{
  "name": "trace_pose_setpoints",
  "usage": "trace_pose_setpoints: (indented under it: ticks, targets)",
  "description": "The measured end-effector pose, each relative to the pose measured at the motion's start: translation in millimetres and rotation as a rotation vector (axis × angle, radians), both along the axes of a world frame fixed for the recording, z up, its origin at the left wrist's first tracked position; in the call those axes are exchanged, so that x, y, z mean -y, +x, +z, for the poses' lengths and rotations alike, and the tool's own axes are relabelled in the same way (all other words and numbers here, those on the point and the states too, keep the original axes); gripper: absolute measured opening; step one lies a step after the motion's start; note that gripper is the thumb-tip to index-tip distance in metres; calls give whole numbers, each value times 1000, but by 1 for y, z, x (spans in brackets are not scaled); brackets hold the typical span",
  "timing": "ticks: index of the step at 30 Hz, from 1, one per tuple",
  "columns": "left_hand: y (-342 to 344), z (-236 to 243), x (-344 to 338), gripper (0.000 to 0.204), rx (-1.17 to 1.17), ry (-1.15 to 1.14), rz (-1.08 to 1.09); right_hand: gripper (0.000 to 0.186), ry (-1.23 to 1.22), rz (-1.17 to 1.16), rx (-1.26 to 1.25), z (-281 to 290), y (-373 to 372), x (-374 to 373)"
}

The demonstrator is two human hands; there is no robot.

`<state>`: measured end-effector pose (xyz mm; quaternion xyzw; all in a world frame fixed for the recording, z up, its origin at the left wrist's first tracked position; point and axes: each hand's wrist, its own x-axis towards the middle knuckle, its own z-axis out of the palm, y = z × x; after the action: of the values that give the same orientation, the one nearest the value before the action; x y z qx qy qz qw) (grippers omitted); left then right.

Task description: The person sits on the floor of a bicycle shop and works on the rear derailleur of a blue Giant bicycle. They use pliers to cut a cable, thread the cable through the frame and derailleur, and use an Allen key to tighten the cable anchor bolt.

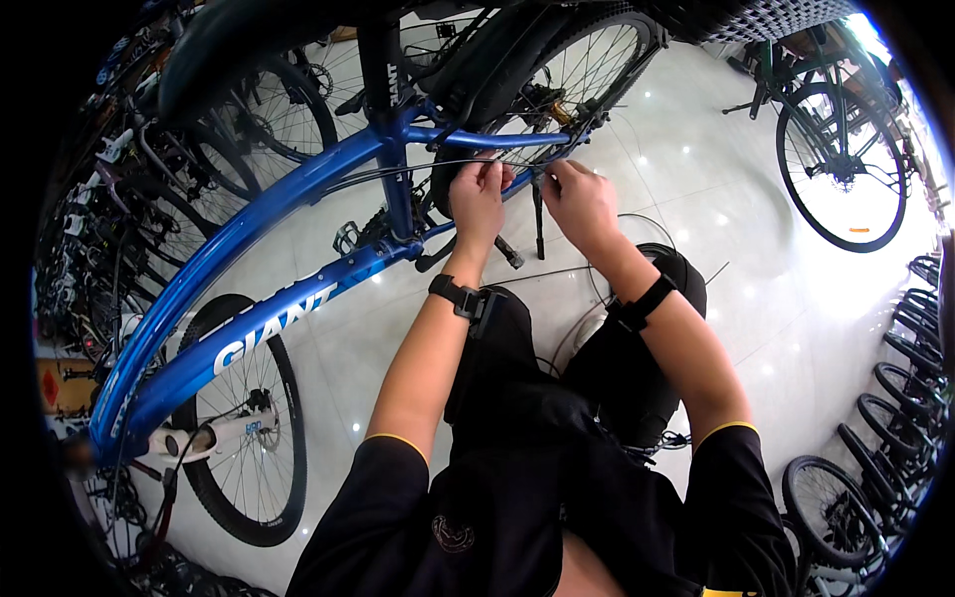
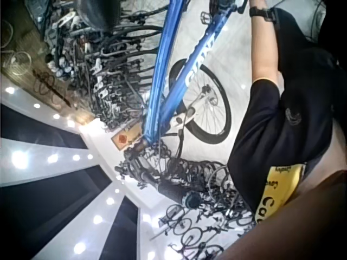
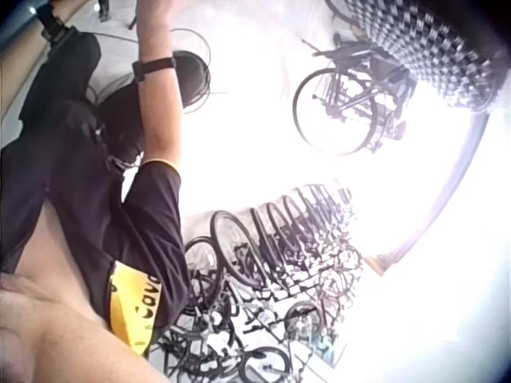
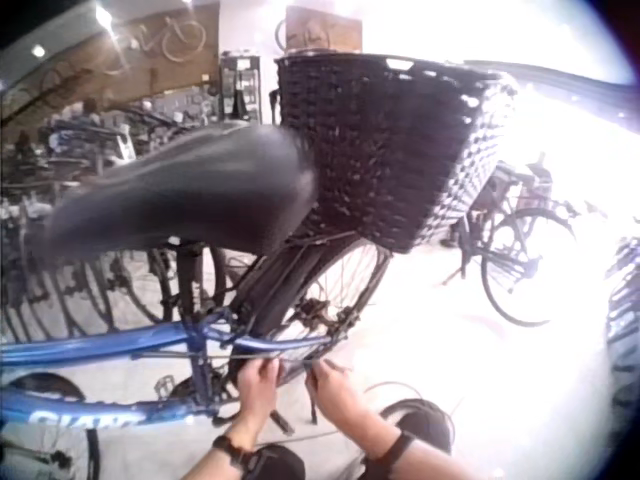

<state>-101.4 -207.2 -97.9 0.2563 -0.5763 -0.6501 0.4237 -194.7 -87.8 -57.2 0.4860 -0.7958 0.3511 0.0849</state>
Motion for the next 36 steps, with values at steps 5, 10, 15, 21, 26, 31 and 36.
trace_pose_setpoints:
  ticks: [5, 10, 15, 21, 26, 31, 36]
  targets:
    - [-2, 8, 6, 15, 79, -239, 12, 9, -98, 0, -41, -10, 4, 7]
    - [0, 6, 15, 15, 138, -269, 33, 9, -133, -42, -89, -10, 15, 11]
    - [-3, 7, 15, 15, 145, -364, 50, 9, -131, -54, -183, -14, 14, 22]
    - [5, 18, 14, 15, 215, -405, 11, 8, -66, -30, -257, -1, 8, 17]
    - [4, 15, 15, 14, 222, -393, 14, 9, -99, -46, -299, 4, 20, 14]
    - [1, 7, 15, 15, 176, -379, 0, 11, -116, -77, -311, -9, 21, 10]
    - [-1, -2, 22, 15, 121, -361, 0, 12, -131, -81, -311, -13, 24, 17]
